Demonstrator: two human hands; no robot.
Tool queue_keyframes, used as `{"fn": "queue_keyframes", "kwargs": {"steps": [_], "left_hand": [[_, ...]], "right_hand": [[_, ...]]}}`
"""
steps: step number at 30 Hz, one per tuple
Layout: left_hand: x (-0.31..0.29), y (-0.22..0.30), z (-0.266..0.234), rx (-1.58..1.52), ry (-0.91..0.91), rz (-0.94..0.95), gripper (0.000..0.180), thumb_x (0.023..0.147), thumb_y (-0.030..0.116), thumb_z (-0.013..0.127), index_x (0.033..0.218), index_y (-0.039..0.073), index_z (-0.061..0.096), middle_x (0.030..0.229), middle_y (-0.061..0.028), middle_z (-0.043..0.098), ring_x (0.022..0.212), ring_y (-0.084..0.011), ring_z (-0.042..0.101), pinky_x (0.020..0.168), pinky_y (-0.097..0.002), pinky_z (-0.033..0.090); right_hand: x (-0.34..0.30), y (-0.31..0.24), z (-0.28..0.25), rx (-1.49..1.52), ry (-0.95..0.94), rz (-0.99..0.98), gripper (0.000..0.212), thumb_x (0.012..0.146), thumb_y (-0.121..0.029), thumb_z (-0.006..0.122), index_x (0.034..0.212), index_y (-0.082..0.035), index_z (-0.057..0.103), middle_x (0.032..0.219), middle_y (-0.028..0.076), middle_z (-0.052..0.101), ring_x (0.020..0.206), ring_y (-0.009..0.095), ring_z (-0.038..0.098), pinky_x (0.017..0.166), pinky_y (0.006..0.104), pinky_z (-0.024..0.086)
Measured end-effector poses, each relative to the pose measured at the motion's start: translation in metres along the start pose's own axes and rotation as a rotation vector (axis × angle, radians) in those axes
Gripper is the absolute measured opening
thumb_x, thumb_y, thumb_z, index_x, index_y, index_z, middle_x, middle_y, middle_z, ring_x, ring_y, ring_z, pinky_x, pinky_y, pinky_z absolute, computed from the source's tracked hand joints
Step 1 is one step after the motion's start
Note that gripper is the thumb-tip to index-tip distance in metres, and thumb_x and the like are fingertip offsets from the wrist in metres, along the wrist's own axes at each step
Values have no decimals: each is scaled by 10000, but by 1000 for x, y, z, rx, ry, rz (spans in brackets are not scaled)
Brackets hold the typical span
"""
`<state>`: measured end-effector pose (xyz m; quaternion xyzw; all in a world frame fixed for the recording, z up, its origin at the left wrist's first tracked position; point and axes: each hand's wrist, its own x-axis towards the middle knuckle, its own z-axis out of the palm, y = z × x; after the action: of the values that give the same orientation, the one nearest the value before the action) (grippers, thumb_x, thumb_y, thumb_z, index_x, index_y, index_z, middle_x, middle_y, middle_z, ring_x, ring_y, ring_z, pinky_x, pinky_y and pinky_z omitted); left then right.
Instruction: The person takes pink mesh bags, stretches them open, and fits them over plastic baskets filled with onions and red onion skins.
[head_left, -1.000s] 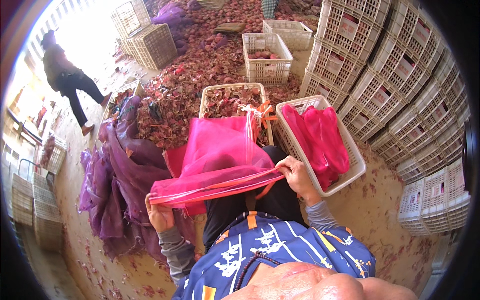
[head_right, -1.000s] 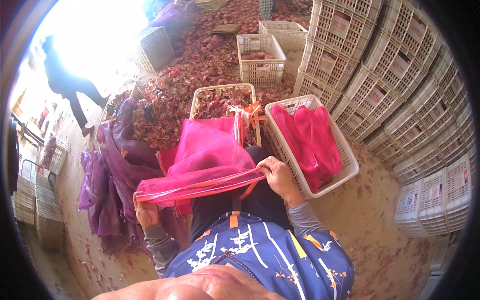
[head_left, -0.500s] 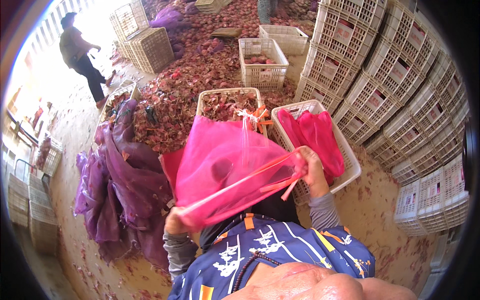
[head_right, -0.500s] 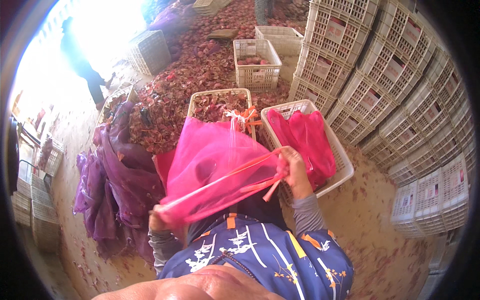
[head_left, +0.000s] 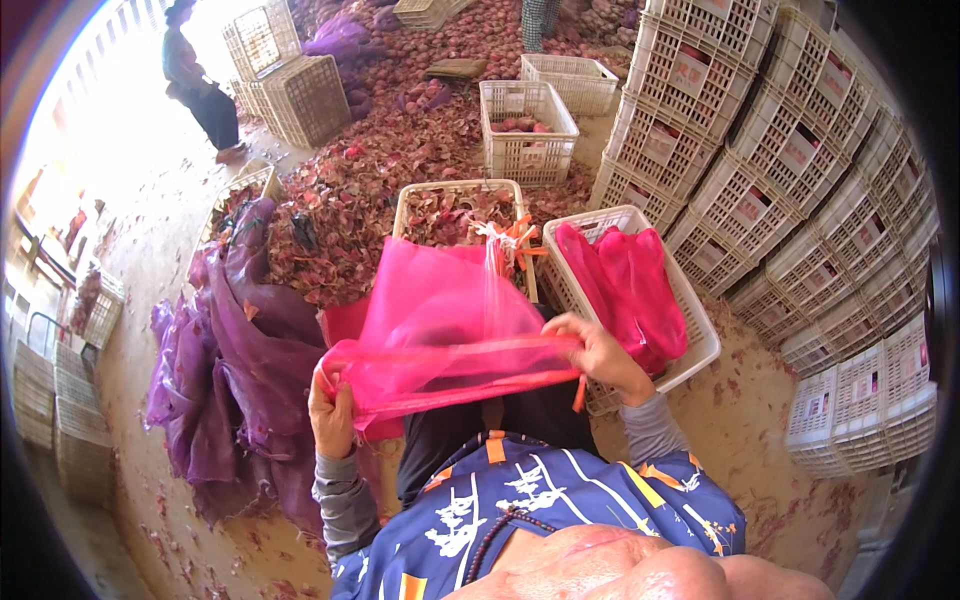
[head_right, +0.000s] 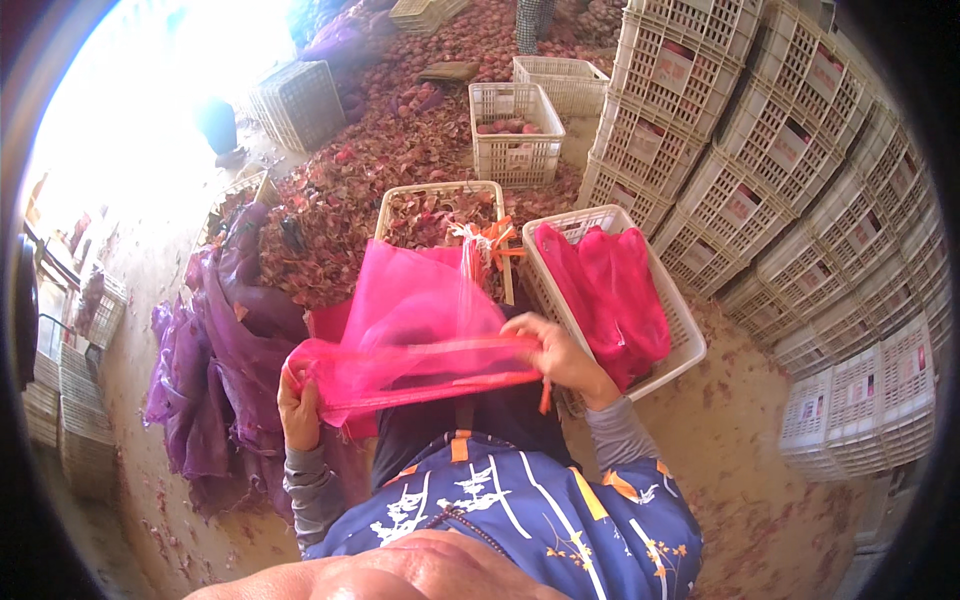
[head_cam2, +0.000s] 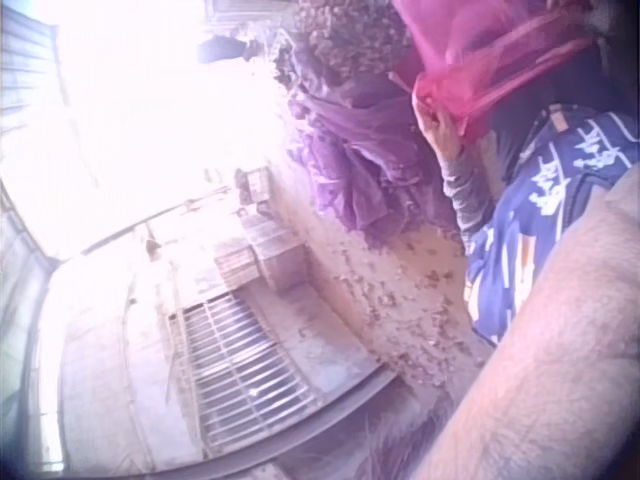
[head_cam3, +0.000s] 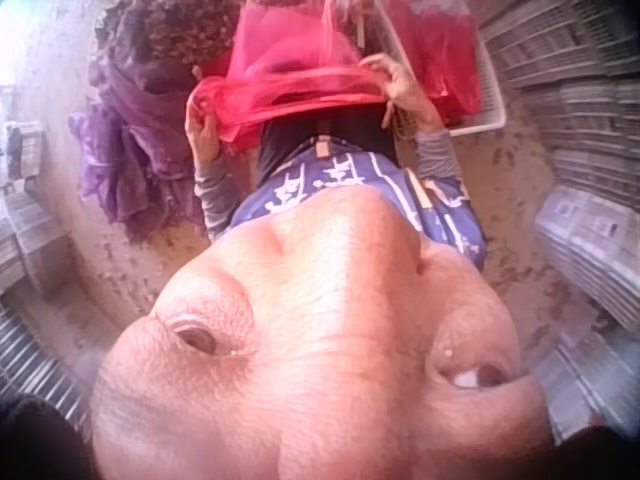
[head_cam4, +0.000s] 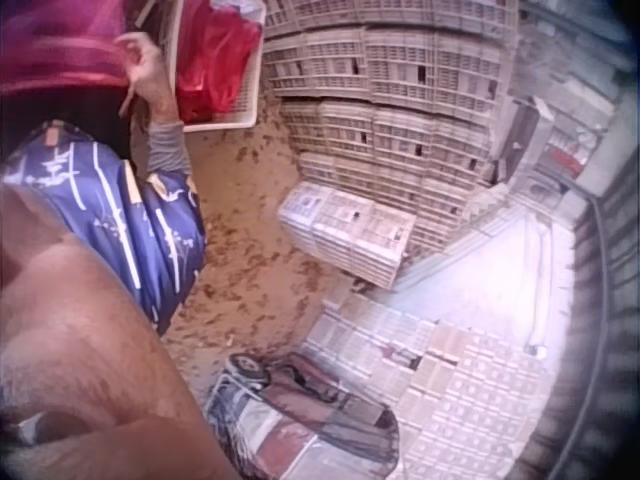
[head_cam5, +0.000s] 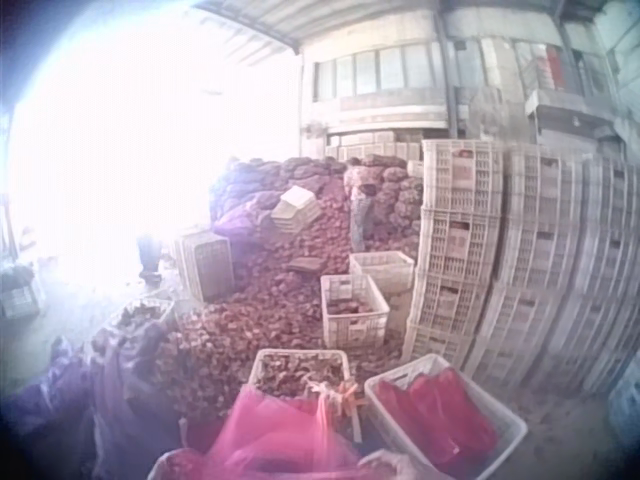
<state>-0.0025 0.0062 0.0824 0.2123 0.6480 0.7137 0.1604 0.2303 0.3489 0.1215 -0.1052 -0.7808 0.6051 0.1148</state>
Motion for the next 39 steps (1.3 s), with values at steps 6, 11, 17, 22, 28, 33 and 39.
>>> {"fn": "queue_keyframes", "kwargs": {"steps": [6, 11, 17, 22, 28, 33, 39], "left_hand": [[12, -30, 4, 214, 416, 344, 118, 945, 26, 521, 1060, 49, 532, 890, -26, 554, 766, -125, 549, 717, -242, 450], [12, -45, -9, -680, 356, 202, 128, 954, 85, 560, 1078, 57, 539, 968, -77, 626, 861, -171, 624, 811, -289, 516], [-5, -8, -6, -363, -159, -156, 84, 929, 55, 561, 965, 16, 627, 716, -8, 590, 692, -80, 584, 583, -234, 472], [-11, -15, 3, -53, -928, -320, 108, 889, 60, 597, 957, 1, 656, 771, -3, 585, 729, -87, 540, 644, -266, 456], [7, -13, -11, -1443, -462, 160, 207, 909, 271, 617, 1008, 104, 545, 955, -46, 604, 860, -170, 563, 842, -374, 455], [-8, -5, 3, -191, 120, 69, 208, 784, -60, 568, 968, 37, 562, 896, -24, 579, 758, -172, 544, 712, -265, 450], [3, -40, -12, -90, 542, 240, 133, 870, 27, 638, 962, 48, 544, 869, -24, 564, 760, -93, 540, 692, -227, 460]], "right_hand": [[5, 11, -5, 304, 380, -30, 111, 924, -36, 579, 1029, -53, 546, 774, -26, 566, 553, 7, 410, 492, 174, 334], [2, 37, 10, -5, 233, -11, 46, 898, -16, 614, 924, -52, 601, 778, -20, 574, 608, 32, 499, 536, 190, 396], [16, 51, -6, -221, 690, -239, 100, 888, 6, 610, 961, -30, 667, 845, 48, 659, 827, 148, 632, 741, 278, 507], [21, 43, -21, 1198, 660, 53, 110, 934, -129, 591, 977, -60, 665, 792, 62, 665, 648, 121, 618, 570, 261, 525], [-6, 38, 5, 436, -141, 291, 154, 946, -191, 590, 923, -54, 655, 575, -47, 499, 411, 22, 357, 361, 204, 251], [-8, 39, 2, 1115, 280, 233, 212, 944, -303, 599, 908, -94, 586, 609, -50, 454, 439, 35, 375, 373, 193, 265], [-7, 12, 5, 368, -23, 117, 279, 843, -168, 716, 1055, -78, 557, 721, -72, 457, 624, 15, 430, 538, 177, 365]]}}
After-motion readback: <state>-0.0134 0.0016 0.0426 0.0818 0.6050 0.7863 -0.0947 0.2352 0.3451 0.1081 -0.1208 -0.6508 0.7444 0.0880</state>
